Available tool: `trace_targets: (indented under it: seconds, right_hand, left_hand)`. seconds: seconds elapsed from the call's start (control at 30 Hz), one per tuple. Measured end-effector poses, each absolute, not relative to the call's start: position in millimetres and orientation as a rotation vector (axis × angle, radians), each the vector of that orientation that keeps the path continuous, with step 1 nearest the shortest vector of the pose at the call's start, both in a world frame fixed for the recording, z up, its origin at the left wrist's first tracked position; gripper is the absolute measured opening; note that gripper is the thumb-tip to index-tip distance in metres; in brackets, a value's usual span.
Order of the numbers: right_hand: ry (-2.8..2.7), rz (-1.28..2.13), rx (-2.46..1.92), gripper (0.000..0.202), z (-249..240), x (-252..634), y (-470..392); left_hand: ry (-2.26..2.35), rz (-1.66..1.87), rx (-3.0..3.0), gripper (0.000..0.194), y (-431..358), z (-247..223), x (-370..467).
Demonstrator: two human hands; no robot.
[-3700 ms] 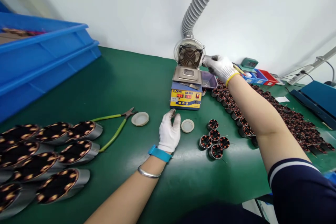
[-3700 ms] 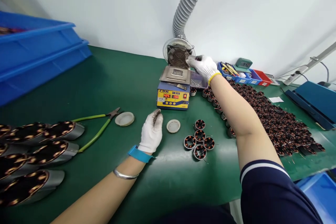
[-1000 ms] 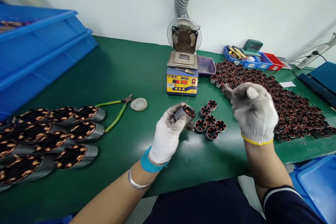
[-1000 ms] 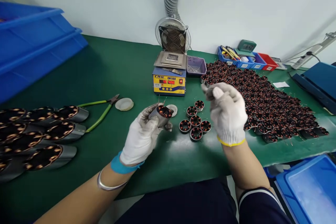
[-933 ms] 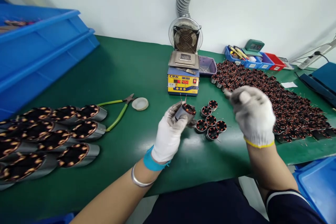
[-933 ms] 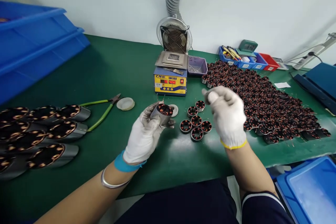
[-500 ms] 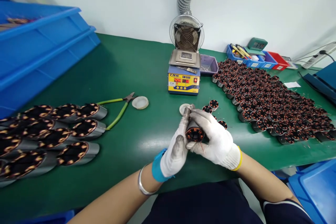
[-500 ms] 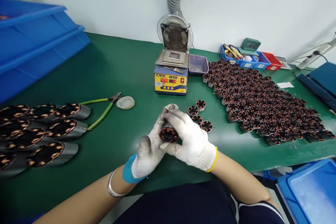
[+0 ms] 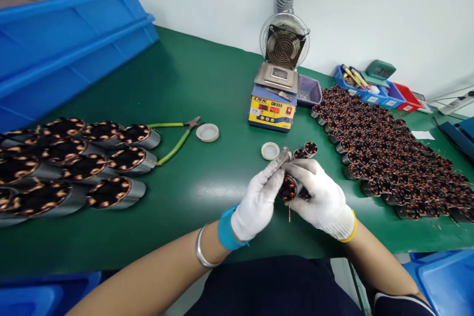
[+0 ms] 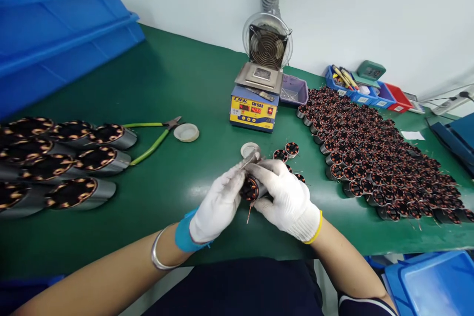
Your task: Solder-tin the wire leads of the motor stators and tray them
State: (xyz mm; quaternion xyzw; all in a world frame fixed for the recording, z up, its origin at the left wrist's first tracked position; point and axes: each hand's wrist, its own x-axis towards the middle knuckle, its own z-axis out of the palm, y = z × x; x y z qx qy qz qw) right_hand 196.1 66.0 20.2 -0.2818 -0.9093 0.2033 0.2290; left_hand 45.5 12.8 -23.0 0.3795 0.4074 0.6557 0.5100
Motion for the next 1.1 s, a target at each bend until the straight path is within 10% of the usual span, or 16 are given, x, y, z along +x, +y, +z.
trace_targets:
  seconds: [0.27,0.5,0.7,1.1]
  right_hand:
    - [-2.611,0.507,-1.126,0.056,48.2,201.1,89.8]
    - [-3.000,0.196,-1.177,0.051,50.9,156.3,158.3]
    - [-3.196,0.189,-1.263,0.048,45.7,142.0,172.0]
    - [-3.258,0.472,-1.292,0.049,46.0,141.2,190.5]
  left_hand:
    - [1.047,1.941,0.711,0.046,58.4,-18.3,-12.3]
    - [1.822,0.978,1.789,0.135,83.0,-58.0,-31.1]
    - [1.930,0.890,1.920,0.093,91.5,-70.7,-18.6]
    - [1.961,0.880,2.016,0.088,91.7,-75.1,-12.0]
